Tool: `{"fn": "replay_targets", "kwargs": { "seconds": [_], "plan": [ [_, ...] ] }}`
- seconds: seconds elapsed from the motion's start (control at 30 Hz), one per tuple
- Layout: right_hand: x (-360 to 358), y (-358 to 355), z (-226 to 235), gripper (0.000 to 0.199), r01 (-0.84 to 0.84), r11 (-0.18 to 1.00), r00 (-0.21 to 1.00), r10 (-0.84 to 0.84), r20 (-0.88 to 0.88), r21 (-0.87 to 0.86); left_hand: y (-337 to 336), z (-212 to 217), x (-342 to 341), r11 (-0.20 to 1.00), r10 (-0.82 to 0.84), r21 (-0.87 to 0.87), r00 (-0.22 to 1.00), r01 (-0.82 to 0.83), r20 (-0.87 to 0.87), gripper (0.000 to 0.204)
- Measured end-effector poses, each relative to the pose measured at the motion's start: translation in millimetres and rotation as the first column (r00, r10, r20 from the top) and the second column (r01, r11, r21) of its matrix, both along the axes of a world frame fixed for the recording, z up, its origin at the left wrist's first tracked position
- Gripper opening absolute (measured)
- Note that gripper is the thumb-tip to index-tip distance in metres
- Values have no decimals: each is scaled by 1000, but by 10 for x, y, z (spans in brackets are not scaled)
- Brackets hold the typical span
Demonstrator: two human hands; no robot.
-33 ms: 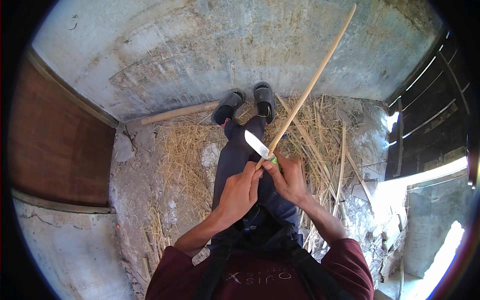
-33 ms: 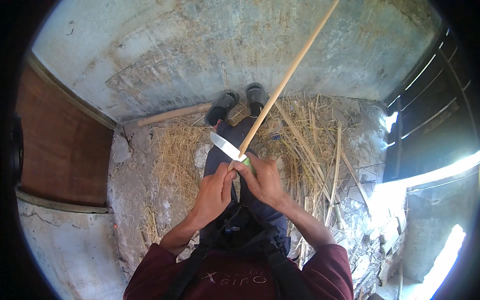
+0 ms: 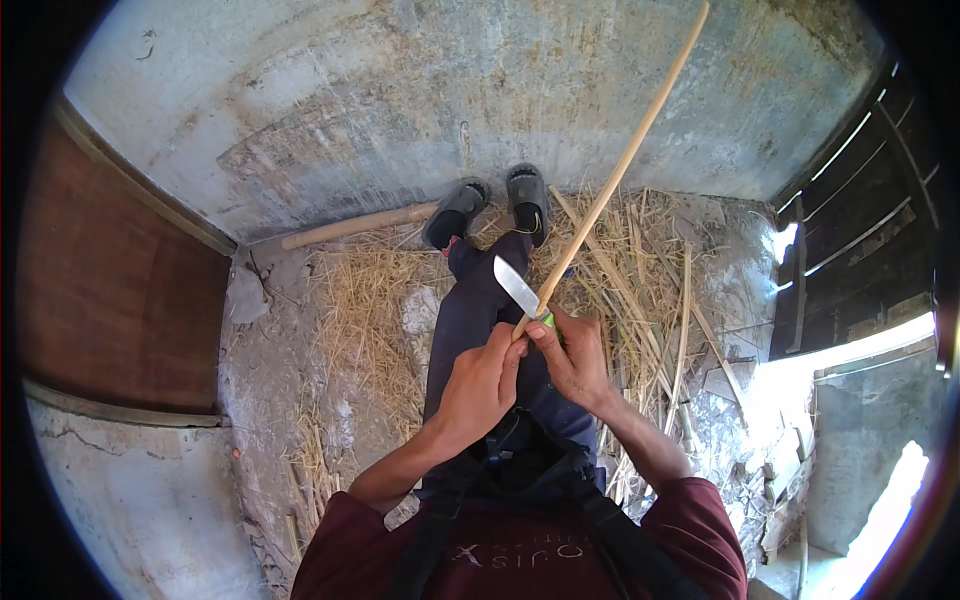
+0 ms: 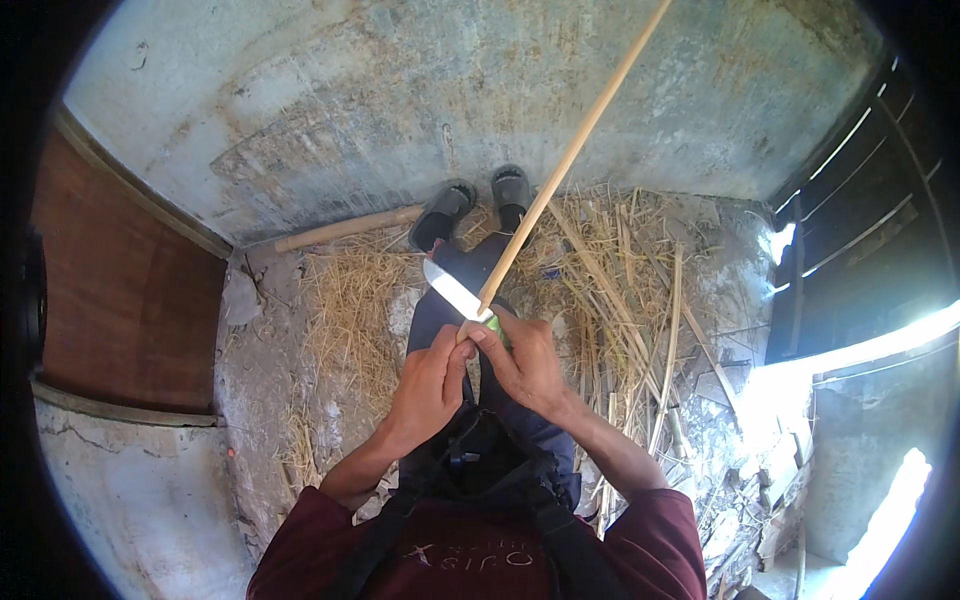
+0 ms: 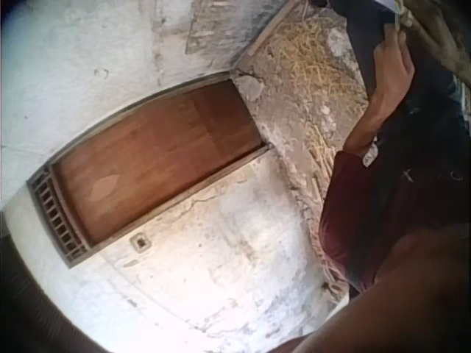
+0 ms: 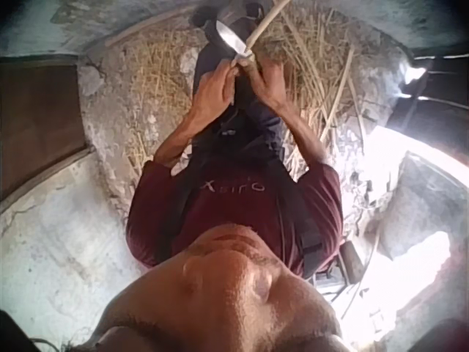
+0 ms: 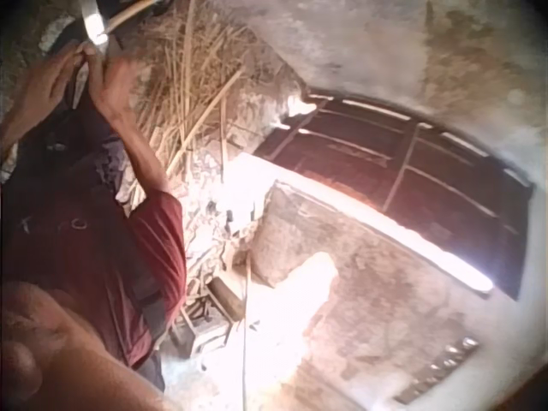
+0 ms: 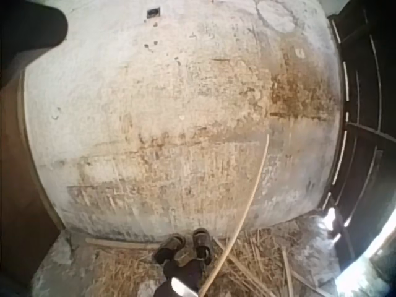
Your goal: The person is whittling a long bamboo stick with a knife, shaving off thin strips from its surface while sitting on the ground.
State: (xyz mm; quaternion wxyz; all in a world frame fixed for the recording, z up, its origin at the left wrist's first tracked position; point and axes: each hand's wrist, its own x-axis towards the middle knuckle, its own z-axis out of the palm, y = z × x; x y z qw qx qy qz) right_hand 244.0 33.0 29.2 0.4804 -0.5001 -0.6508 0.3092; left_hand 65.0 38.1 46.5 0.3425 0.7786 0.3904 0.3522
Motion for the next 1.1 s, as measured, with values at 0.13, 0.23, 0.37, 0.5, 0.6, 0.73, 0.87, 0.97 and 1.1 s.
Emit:
{"fn": "replay_targets", "kwargs": {
  "seconds": [0.13, 0.23, 0.37, 0.5, 0.6, 0.73, 0.87, 0.97, 1.1],
  "plan": [
    [-91, -53, -162, 44, -140, 985, 889, 81, -451, -99, 8, 49, 18, 996, -50, -76, 998, 53, 37, 12],
    [-46, -21, -275, 50, -332, 940, 711, 197, -675, -76, 67, 7, -55, 977, -111, -180, 993, 116, 41, 13],
    [59, 11, -215, 48, -419, 892, 735, 223, -640, -169, 60, 16, -78, 979, -105, -170, 994, 109, 36, 14],
    [188, 91, 107, 41, -152, 987, 978, 158, 134, -55, 22, -57, -107, 1000, 11, 25, 998, -10, -57, 16],
    [299, 80, 227, 38, -105, 993, 922, 80, 379, 48, -3, -80, -137, 998, 51, 38, 986, -46, -161, 16],
    [459, 117, 385, 37, -139, 985, 834, 63, 548, 99, -5, -122, -153, 999, 44, 20, 972, -41, -232, 16],
    [493, 107, 475, 37, -145, 982, 812, 46, 582, 124, 0, -53, -134, 1000, 7, -2, 991, -7, -136, 16],
    [420, 51, 423, 35, -81, 993, 905, 37, 423, 88, 47, 90, -122, 992, -81, -99, 996, 78, -25, 17],
    [273, -51, 335, 31, 9, 995, 983, -27, 180, 98, 31, 200, -63, 985, -110, -126, 992, 116, 53, 17]
  ]
}}
